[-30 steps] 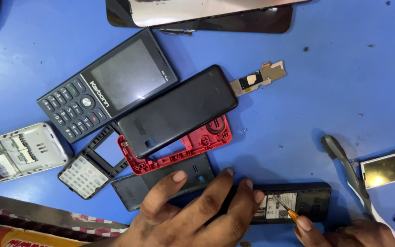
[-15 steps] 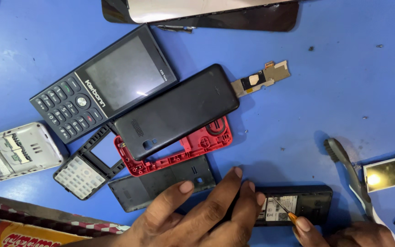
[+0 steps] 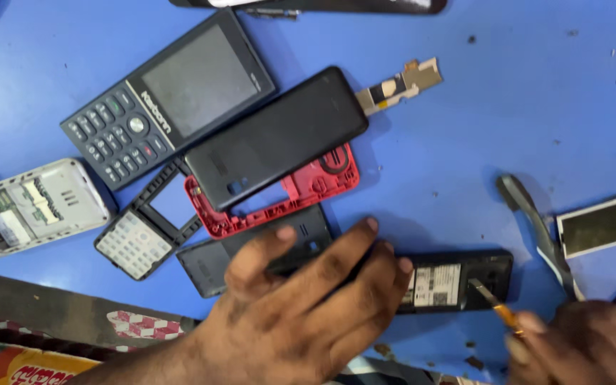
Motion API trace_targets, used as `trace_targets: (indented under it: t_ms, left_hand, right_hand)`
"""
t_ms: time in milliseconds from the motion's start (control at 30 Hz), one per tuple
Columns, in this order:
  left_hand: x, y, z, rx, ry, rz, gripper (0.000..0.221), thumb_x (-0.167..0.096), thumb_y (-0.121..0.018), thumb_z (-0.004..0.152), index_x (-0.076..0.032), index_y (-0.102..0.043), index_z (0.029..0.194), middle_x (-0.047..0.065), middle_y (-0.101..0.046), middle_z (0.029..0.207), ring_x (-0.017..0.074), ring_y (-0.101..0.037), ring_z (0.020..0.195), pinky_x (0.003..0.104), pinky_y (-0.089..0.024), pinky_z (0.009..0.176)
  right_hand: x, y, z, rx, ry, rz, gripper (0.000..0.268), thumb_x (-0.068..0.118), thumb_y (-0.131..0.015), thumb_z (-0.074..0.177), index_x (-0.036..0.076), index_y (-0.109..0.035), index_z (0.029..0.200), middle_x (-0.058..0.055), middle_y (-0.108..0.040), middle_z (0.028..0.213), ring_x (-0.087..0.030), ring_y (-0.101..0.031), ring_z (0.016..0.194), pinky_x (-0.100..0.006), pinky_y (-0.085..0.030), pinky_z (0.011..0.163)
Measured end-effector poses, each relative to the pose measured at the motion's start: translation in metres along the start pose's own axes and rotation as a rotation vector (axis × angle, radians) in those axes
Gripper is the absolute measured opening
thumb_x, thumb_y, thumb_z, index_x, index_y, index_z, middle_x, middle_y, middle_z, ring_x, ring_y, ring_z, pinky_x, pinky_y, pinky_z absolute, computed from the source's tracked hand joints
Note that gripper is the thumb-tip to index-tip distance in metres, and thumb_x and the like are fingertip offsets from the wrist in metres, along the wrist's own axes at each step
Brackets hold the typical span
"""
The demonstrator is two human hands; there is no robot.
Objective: The person uses a small screwdriver to remove screws from the back of a black mobile phone, then removes the back cover and sets it aside. The person continues to unscrew and handle the phone casing while other disassembled phones and tools remain on the table.
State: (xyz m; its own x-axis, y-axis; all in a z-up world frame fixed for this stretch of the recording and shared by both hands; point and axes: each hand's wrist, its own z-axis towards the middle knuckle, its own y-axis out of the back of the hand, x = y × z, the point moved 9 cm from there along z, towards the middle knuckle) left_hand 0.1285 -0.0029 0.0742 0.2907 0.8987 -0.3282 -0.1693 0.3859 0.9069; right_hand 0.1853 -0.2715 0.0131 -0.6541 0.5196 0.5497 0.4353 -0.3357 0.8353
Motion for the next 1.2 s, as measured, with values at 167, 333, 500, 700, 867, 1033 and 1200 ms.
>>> trace_targets:
  t_ms: [167, 333, 500, 700, 867, 1033, 1200]
  left_hand:
    - [-0.002, -0.003, -0.005, -0.024, 0.049, -0.063, 0.018, -0.024, -0.068, 0.107, -0.018, -0.069, 0.123, -0.004, -0.066, 0.12, 0.0129, -0.065, 0.122, 0.052, -0.021, 0.113]
    - [-0.003, -0.007, -0.013, -0.01, 0.073, -0.14, 0.038, -0.035, -0.068, 0.107, -0.012, -0.064, 0.136, 0.0, -0.064, 0.129, 0.0157, -0.063, 0.128, 0.057, -0.019, 0.12]
    - [-0.001, 0.001, -0.021, -0.061, 0.114, -0.163, 0.057, -0.053, -0.07, 0.107, -0.01, -0.061, 0.142, 0.002, -0.065, 0.131, 0.017, -0.064, 0.124, 0.055, -0.018, 0.116]
    - [-0.003, 0.007, -0.025, -0.111, 0.201, -0.11, 0.06, -0.056, -0.069, 0.101, -0.01, -0.062, 0.138, 0.0, -0.065, 0.125, 0.0154, -0.063, 0.119, 0.056, -0.018, 0.113]
    - [-0.005, 0.009, -0.028, -0.089, 0.221, -0.128, 0.058, -0.05, -0.073, 0.099, -0.007, -0.062, 0.137, 0.002, -0.066, 0.131, 0.0179, -0.062, 0.123, 0.055, -0.019, 0.114]
    - [-0.016, 0.007, -0.023, -0.129, 0.209, -0.129, 0.037, -0.037, -0.08, 0.097, -0.014, -0.069, 0.123, -0.001, -0.065, 0.122, 0.0155, -0.062, 0.119, 0.053, -0.022, 0.113]
    - [-0.03, -0.003, -0.015, -0.169, 0.194, -0.06, 0.028, -0.031, -0.082, 0.099, -0.014, -0.073, 0.119, -0.002, -0.061, 0.112, 0.0146, -0.061, 0.112, 0.049, -0.026, 0.11]
  right_hand:
    - [-0.032, 0.006, -0.039, -0.183, -0.383, 0.119, 0.025, 0.013, -0.069, 0.098, 0.01, -0.064, 0.122, -0.007, -0.065, 0.088, -0.017, -0.059, 0.075, -0.032, -0.051, 0.073]
    - [-0.03, 0.01, -0.04, -0.162, -0.213, 0.11, 0.019, 0.01, -0.065, 0.105, 0.014, -0.062, 0.124, -0.013, -0.071, 0.095, -0.025, -0.07, 0.089, -0.035, -0.054, 0.091]
    - [-0.025, 0.022, -0.033, -0.419, -0.312, 0.358, 0.025, 0.015, -0.058, 0.115, 0.006, -0.05, 0.137, -0.019, -0.072, 0.108, -0.022, -0.069, 0.083, -0.029, -0.052, 0.08]
    - [-0.012, 0.021, -0.039, -0.67, -0.299, 0.417, 0.032, 0.021, -0.055, 0.119, -0.001, -0.046, 0.141, -0.023, -0.068, 0.112, -0.023, -0.068, 0.089, -0.032, -0.054, 0.084]
    - [-0.012, 0.021, -0.043, -0.719, -0.301, 0.436, 0.04, 0.026, -0.051, 0.123, -0.007, -0.042, 0.144, -0.026, -0.065, 0.115, -0.025, -0.067, 0.093, -0.035, -0.056, 0.087]
    - [-0.009, 0.02, -0.048, -0.687, -0.351, 0.425, 0.045, 0.029, -0.049, 0.127, -0.012, -0.041, 0.145, -0.029, -0.063, 0.116, -0.026, -0.067, 0.097, -0.037, -0.057, 0.091]
    - [-0.002, 0.024, -0.039, -0.637, -0.389, 0.351, 0.04, 0.028, -0.051, 0.129, -0.008, -0.045, 0.145, -0.029, -0.067, 0.115, -0.026, -0.068, 0.096, -0.036, -0.057, 0.092]
